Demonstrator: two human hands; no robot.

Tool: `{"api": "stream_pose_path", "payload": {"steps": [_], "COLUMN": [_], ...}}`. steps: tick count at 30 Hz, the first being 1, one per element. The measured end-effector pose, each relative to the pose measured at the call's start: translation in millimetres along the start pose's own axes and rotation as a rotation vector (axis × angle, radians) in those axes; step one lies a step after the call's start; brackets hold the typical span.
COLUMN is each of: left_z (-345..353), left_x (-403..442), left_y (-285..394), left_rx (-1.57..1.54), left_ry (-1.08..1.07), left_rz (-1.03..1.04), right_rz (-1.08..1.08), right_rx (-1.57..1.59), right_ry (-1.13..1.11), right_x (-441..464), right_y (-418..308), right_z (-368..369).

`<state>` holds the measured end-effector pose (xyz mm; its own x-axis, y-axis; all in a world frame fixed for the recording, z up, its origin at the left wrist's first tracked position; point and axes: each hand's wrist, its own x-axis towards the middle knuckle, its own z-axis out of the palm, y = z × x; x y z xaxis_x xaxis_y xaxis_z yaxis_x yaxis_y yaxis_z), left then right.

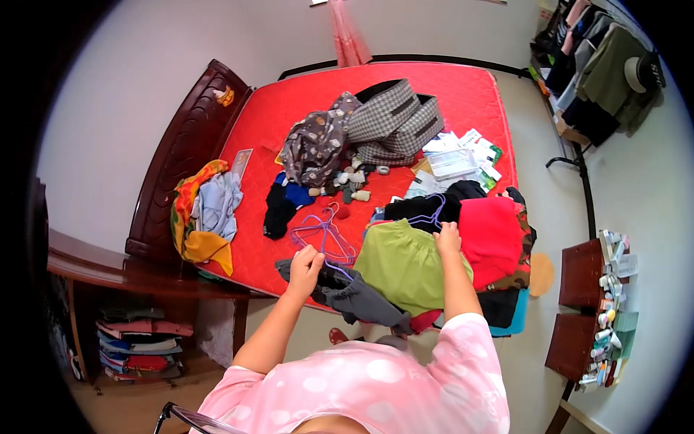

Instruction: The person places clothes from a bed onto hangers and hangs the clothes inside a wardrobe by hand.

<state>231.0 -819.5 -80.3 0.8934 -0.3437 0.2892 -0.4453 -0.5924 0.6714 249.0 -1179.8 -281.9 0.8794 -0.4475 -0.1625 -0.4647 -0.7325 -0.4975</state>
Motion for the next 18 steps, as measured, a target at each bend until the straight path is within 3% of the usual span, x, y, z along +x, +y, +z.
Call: {"api": "stream_pose_path", "payload": {"steps": [3,7,10,12,18], "left_z": [-9.2,-20.8,-31.1,-39.2,-74.7], "left_x": [-4.9,-13.0,-22.9,-31.7,-73.0], "left_y": [-1.3,-2.2,-0.6,-0.4,-9.7], "left_rx": [-0.006,-0.019,-0.018,-0.021,-0.043], "left_ry": [0.023,0.044,0.051,0.062,0.136], "left_rz": [-0.017,-0.01,0.013,0.028,0.08], "right_rz": [0.0,0.009,-0.008,-0.157,-0.37], "right_rx": [-0.184,-0.222,0.092,0.176,0.345], "right_ry": [0.166,0.055,0.11,0.201,-0.049], "right_x": [-1.2,6.8,11.2,4.7,-54.2], "right_y": [-2.6,3.9,-2.7,-17.1,-104.4], "right_z": [6.6,5.9,0.8,-11.4,-68.7]}}
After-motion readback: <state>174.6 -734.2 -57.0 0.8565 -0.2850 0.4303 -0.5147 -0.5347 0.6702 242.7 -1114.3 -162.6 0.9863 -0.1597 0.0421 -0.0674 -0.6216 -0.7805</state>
